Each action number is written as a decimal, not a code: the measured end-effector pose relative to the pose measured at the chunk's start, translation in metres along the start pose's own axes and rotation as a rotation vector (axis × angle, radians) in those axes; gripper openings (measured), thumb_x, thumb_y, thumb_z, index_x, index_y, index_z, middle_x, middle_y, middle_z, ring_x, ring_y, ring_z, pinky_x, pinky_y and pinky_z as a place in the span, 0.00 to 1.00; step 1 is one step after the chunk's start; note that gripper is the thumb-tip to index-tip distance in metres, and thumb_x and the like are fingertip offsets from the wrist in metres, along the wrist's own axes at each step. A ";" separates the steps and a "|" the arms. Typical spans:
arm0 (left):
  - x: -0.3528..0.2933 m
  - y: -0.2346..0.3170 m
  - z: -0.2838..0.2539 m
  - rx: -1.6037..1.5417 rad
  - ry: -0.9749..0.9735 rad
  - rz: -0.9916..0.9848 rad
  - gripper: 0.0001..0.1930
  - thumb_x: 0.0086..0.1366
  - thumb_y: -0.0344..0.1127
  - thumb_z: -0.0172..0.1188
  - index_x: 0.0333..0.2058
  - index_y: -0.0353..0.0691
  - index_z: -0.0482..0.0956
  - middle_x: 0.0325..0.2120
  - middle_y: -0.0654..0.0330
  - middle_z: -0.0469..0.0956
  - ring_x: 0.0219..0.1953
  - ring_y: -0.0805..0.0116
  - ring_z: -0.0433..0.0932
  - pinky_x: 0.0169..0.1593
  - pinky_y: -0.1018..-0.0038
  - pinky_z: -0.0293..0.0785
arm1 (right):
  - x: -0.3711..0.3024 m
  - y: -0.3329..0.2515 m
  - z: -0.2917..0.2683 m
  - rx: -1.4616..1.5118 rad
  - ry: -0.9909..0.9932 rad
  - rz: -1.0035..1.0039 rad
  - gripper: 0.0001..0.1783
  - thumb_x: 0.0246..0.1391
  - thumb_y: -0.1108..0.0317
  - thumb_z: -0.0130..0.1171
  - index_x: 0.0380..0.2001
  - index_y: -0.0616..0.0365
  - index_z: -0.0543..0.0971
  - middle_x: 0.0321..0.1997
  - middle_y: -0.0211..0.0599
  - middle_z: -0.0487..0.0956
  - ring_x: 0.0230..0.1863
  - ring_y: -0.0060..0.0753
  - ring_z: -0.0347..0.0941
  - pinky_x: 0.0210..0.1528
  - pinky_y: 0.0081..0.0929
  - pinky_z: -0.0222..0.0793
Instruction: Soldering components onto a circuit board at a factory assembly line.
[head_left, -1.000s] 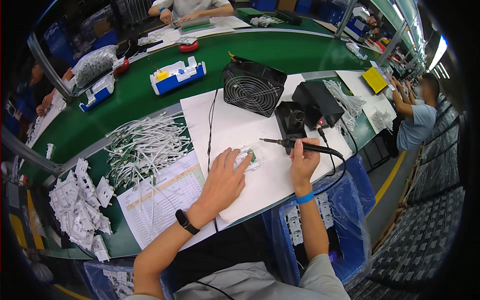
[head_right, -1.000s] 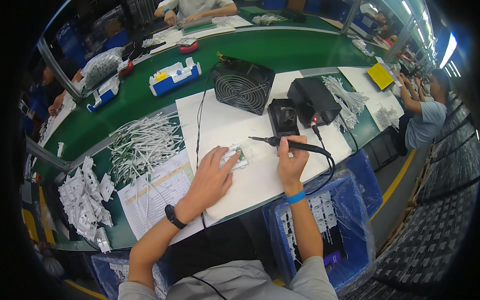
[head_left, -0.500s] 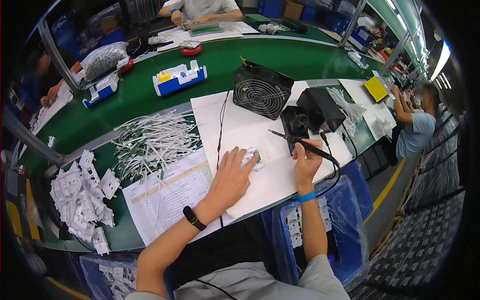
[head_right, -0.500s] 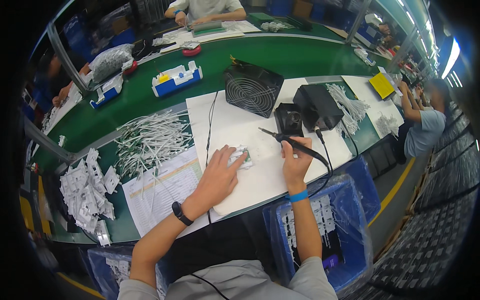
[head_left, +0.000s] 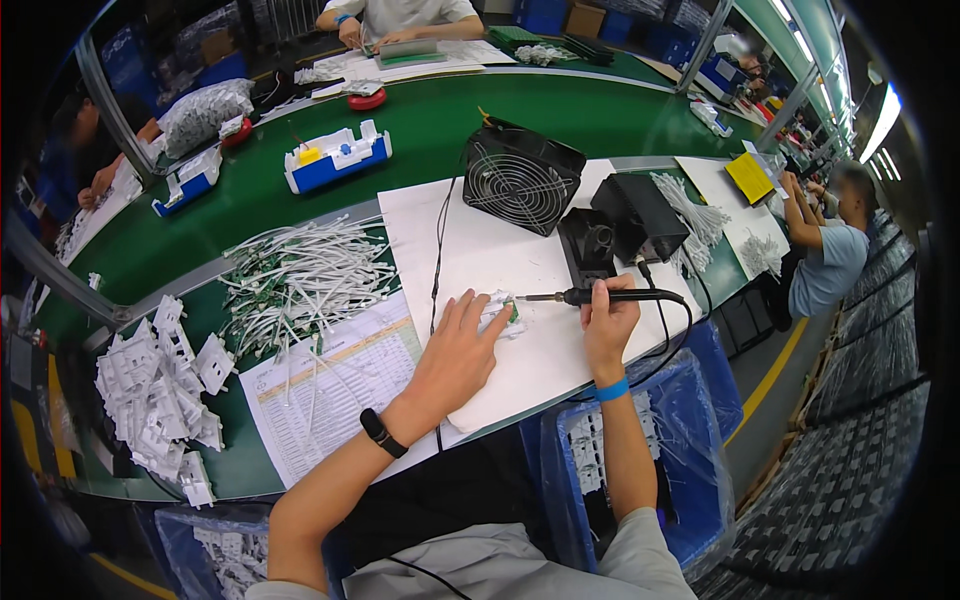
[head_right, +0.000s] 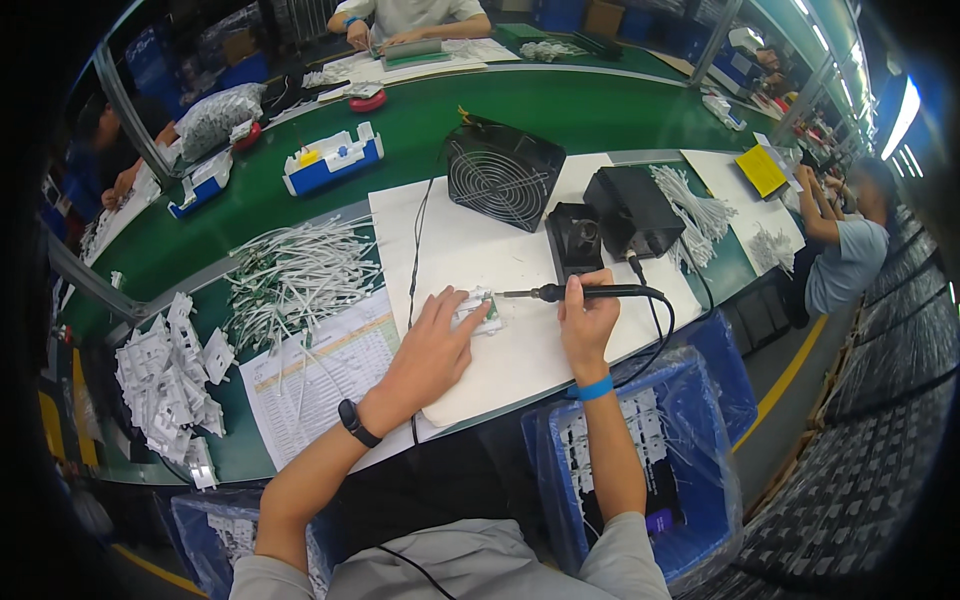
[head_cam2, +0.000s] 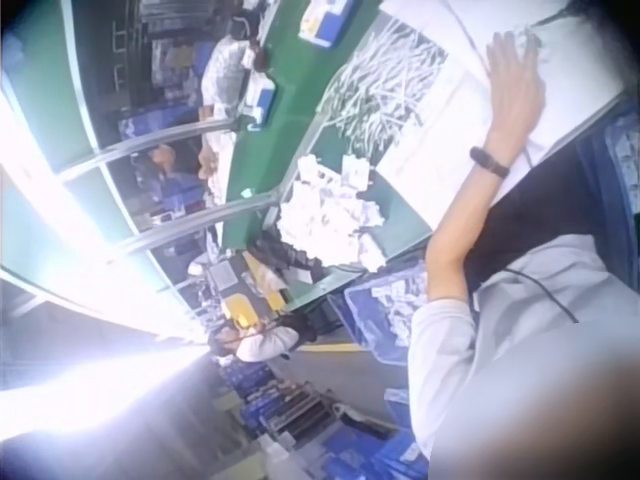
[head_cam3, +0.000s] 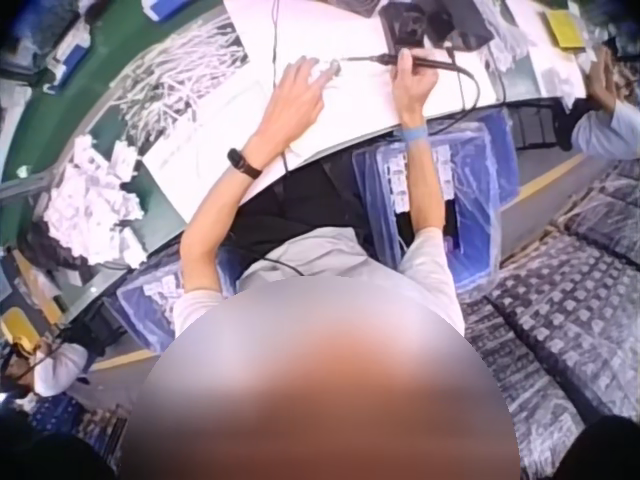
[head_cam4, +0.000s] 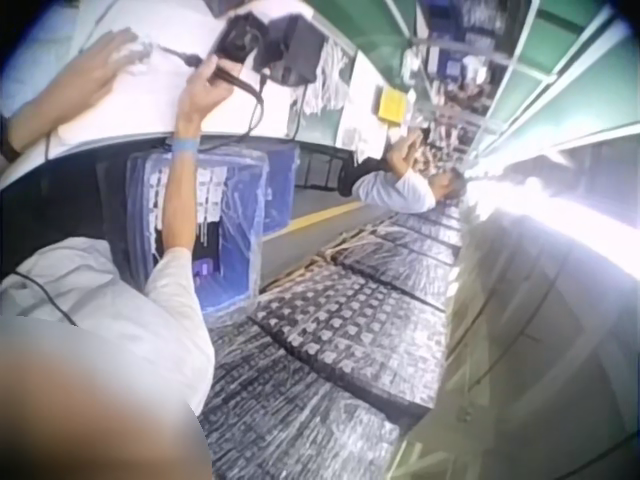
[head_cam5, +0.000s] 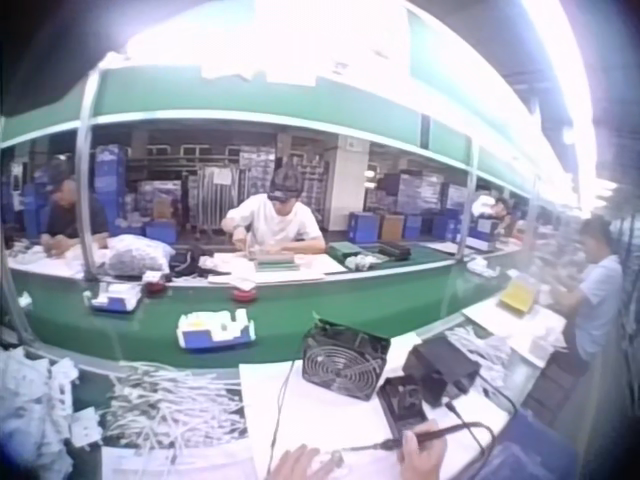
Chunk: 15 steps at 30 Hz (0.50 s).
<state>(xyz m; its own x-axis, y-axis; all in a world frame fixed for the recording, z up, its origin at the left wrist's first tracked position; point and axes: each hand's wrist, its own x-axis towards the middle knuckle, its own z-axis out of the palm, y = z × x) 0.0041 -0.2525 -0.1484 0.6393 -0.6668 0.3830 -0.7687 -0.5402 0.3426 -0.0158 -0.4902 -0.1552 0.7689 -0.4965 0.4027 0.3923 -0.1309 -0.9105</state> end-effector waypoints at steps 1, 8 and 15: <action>0.000 0.000 0.000 -0.002 -0.002 0.000 0.28 0.62 0.26 0.57 0.63 0.36 0.69 0.59 0.39 0.66 0.65 0.38 0.62 0.70 0.51 0.57 | 0.000 0.000 0.000 0.012 0.007 0.006 0.08 0.66 0.71 0.57 0.35 0.56 0.68 0.21 0.27 0.71 0.17 0.16 0.66 0.18 0.17 0.61; 0.000 0.000 0.001 -0.003 -0.010 -0.003 0.28 0.62 0.26 0.57 0.62 0.35 0.69 0.59 0.39 0.66 0.65 0.38 0.62 0.70 0.51 0.57 | -0.001 -0.002 0.000 0.003 -0.033 0.034 0.09 0.66 0.70 0.57 0.34 0.55 0.67 0.21 0.27 0.71 0.16 0.16 0.66 0.18 0.16 0.60; -0.001 0.000 0.000 -0.004 -0.007 -0.005 0.28 0.62 0.26 0.57 0.63 0.35 0.69 0.59 0.39 0.65 0.66 0.38 0.61 0.71 0.51 0.57 | 0.000 -0.002 -0.001 0.012 -0.047 0.029 0.09 0.66 0.70 0.58 0.34 0.55 0.67 0.21 0.27 0.71 0.17 0.16 0.66 0.18 0.16 0.60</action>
<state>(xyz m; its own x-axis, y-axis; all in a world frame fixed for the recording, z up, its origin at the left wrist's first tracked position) 0.0039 -0.2523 -0.1489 0.6427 -0.6681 0.3749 -0.7655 -0.5412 0.3480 -0.0172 -0.4903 -0.1536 0.8030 -0.4592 0.3800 0.3751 -0.1063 -0.9209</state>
